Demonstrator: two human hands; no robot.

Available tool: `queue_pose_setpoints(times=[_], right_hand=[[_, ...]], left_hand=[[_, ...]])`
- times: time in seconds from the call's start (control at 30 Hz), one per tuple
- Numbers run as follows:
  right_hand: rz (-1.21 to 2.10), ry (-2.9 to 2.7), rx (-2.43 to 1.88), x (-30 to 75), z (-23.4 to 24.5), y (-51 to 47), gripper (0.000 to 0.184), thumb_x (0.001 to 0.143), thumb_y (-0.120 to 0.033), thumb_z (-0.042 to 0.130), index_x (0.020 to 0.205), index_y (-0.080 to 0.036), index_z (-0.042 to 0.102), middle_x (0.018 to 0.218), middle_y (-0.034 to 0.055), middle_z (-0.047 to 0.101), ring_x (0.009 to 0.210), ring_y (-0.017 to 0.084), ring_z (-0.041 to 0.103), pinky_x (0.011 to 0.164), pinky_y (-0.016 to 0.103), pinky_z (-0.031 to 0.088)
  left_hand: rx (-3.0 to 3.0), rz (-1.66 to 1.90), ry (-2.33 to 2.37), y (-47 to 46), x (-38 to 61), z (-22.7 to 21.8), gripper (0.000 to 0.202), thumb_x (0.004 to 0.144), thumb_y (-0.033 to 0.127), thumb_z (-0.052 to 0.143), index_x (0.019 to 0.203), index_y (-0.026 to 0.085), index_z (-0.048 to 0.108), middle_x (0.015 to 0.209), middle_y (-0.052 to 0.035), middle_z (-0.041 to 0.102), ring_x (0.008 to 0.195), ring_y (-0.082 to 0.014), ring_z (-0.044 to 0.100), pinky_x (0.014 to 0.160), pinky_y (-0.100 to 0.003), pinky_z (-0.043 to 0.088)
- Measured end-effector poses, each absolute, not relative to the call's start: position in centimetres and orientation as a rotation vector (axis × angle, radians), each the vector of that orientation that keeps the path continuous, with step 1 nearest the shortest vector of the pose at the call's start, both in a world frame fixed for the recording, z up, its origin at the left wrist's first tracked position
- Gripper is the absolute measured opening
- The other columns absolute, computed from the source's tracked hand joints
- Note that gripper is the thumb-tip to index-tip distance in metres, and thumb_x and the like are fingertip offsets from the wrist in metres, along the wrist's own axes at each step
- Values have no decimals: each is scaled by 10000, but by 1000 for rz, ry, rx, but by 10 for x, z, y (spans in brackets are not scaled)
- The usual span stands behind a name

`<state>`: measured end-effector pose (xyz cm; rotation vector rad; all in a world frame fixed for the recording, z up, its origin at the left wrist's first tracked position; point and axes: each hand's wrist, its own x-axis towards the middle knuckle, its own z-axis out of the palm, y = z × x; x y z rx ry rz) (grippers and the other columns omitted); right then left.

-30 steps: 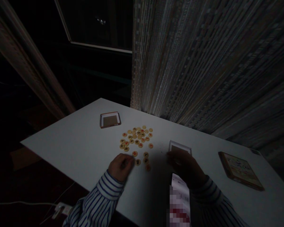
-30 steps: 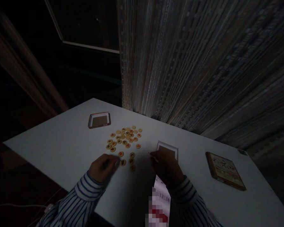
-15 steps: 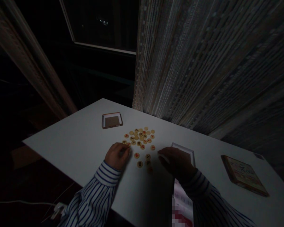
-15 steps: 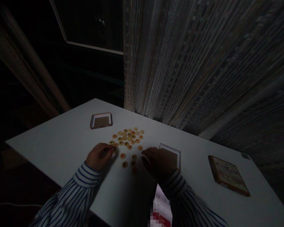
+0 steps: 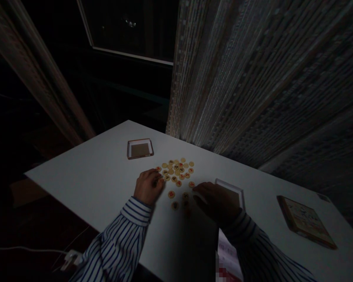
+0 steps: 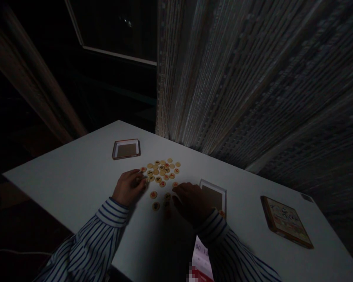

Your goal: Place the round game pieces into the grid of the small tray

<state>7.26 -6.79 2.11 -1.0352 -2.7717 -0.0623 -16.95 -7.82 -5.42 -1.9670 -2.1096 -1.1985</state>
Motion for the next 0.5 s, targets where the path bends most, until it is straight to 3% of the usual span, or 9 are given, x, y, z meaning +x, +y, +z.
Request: queue_pose_setpoints(times=[0.5], right_hand=[[10,-2803,-1008,65,20,-63,209,824,-216,506,997,-175,615,977,103,662,842,216,614,691,337,475]], left_hand=[[-1993,-960,-2237,-75,-166,-51,226,730,302,560,860,193,709,1028,-106,650,988,-282,559,866,-427,449]])
